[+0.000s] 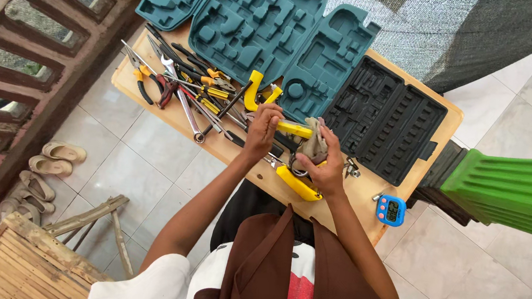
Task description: The person cleans various tools and a measuring tape using a cloth, then places a small case into a tool kit.
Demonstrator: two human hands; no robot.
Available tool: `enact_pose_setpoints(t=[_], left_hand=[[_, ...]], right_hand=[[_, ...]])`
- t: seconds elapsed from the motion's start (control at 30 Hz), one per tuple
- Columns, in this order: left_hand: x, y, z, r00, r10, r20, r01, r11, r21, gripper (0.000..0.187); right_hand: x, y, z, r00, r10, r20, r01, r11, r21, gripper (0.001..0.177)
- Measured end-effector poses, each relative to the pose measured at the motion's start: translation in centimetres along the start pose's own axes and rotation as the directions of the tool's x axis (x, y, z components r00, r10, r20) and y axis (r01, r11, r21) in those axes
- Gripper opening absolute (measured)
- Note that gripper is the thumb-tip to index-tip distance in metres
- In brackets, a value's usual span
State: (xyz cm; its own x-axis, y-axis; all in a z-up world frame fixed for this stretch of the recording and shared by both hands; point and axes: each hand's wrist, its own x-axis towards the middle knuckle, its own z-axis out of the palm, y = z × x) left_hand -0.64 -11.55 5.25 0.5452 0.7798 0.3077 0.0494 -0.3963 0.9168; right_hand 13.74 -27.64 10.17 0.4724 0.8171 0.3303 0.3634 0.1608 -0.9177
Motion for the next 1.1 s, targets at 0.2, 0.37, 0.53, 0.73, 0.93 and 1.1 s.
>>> enact_pose_setpoints(t=[0.2,0.37,0.53,0.73,0.93,1.1], left_hand=[[1.7,4.5,5.6,0.866,-0.459,-0.198,0.217,0.702,-0.678,0.039],[4.8,7.5,2.8,0.765,-0.386,0.516,0.511,-0.123,-0.851,0.075],[5.4,7.5,0.6,0.790,-0.259,0.556,0.579,0.017,-0.815,0.082],[5.6,5.9,3.0,0.734,-0.394,0.553,0.601,-0.003,-0.799,0.066],[4.8,5.1,3.1,0.723,-0.509,0.467,0.567,0.050,-0.822,0.053],[5.4,5.9,2.0,0.948,-0.242,0.207,0.288,0.375,-0.881,0.043]], right_hand=[[2.3,-2.2,0.1,0.921,-0.358,-0.152,0.300,0.903,-0.309,0.049],[5.2,-6.6,-0.8,0.834,-0.535,0.136,0.538,0.729,-0.423,0.045],[6.9,-10.5,-3.0,1.000,-0.005,-0.001,0.005,1.000,0.009,0.041],[9.1,-11.2,1.7,0.951,-0.141,0.276,0.294,0.692,-0.660,0.056],[12.3,-9.8,1.5,0.992,-0.120,0.031,0.097,0.600,-0.794,0.048],[10.5,-10.0,0.6,0.955,-0.186,0.233,0.297,0.649,-0.700,0.037]])
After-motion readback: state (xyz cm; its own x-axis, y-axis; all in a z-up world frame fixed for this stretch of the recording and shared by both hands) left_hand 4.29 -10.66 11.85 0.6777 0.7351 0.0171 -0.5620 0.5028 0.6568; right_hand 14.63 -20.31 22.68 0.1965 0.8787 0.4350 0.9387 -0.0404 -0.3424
